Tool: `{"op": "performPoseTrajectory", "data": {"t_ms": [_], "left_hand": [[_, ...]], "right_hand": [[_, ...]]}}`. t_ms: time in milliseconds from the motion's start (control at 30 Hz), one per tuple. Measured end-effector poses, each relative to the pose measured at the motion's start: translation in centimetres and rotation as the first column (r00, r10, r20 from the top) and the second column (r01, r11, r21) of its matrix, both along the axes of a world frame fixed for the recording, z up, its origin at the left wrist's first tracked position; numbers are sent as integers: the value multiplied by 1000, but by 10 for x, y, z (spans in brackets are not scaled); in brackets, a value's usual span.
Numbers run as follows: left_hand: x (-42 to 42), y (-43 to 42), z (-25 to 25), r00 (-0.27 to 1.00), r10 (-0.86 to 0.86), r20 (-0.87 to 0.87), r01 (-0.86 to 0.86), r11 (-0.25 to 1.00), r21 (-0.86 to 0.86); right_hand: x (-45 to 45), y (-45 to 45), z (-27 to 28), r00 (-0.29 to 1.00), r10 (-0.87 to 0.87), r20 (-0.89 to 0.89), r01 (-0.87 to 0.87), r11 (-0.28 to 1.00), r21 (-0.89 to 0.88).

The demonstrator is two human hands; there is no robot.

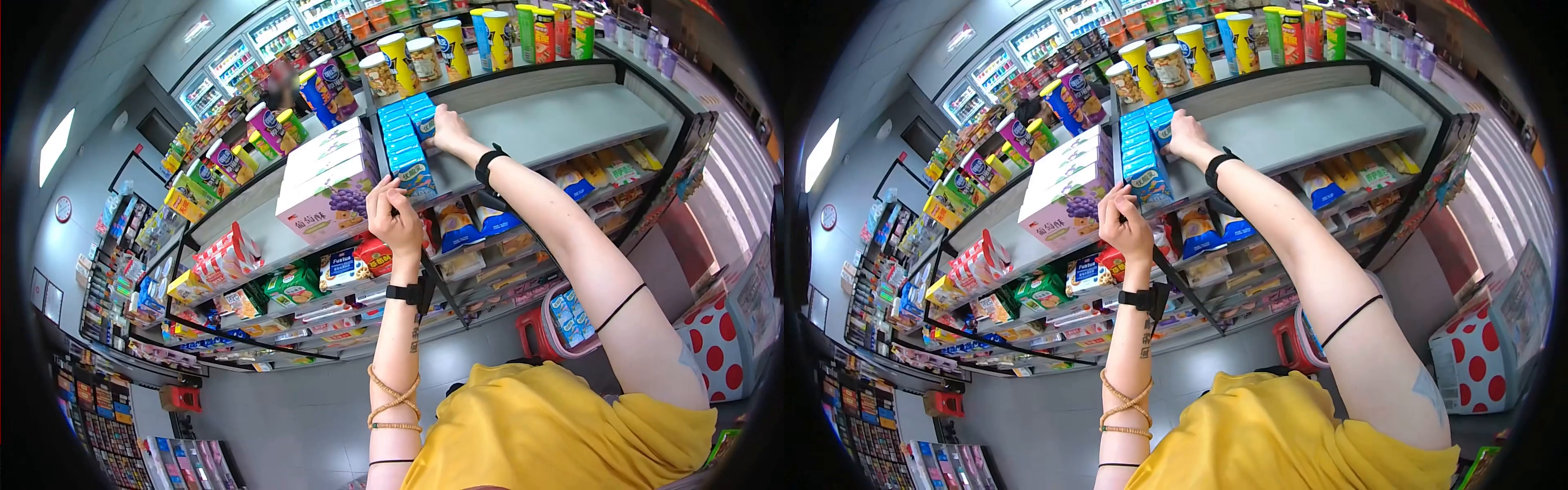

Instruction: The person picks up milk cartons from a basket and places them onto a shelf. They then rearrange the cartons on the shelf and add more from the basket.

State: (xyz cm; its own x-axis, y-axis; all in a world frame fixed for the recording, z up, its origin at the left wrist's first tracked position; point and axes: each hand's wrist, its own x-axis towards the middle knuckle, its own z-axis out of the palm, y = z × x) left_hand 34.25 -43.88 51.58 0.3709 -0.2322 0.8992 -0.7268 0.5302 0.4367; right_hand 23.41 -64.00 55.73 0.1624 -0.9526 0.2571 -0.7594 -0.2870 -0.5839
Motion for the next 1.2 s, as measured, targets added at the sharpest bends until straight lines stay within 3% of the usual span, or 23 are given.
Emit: {"op": "performPoseTrajectory", "data": {"t_ms": [433,733,1000,1100,1200], "left_hand": [[0,-3,-1,1000,24,19,-24,1000,-10],[-2,-1,2,998,47,41,-46,999,-23],[0,-2,0,998,47,28,-46,998,-41],[0,-2,0,998,44,33,-43,998,-35],[0,-2,0,999,42,19,-41,999,-32]], "right_hand": [[4,-21,-22,1000,8,-17,-9,994,-111],[1,1,-6,1000,8,-25,-9,999,-31],[-6,-30,-43,997,75,-8,-76,994,-78],[-18,-25,-44,972,223,69,-220,975,-40],[-28,-14,-35,959,284,14,-284,959,14]]}}
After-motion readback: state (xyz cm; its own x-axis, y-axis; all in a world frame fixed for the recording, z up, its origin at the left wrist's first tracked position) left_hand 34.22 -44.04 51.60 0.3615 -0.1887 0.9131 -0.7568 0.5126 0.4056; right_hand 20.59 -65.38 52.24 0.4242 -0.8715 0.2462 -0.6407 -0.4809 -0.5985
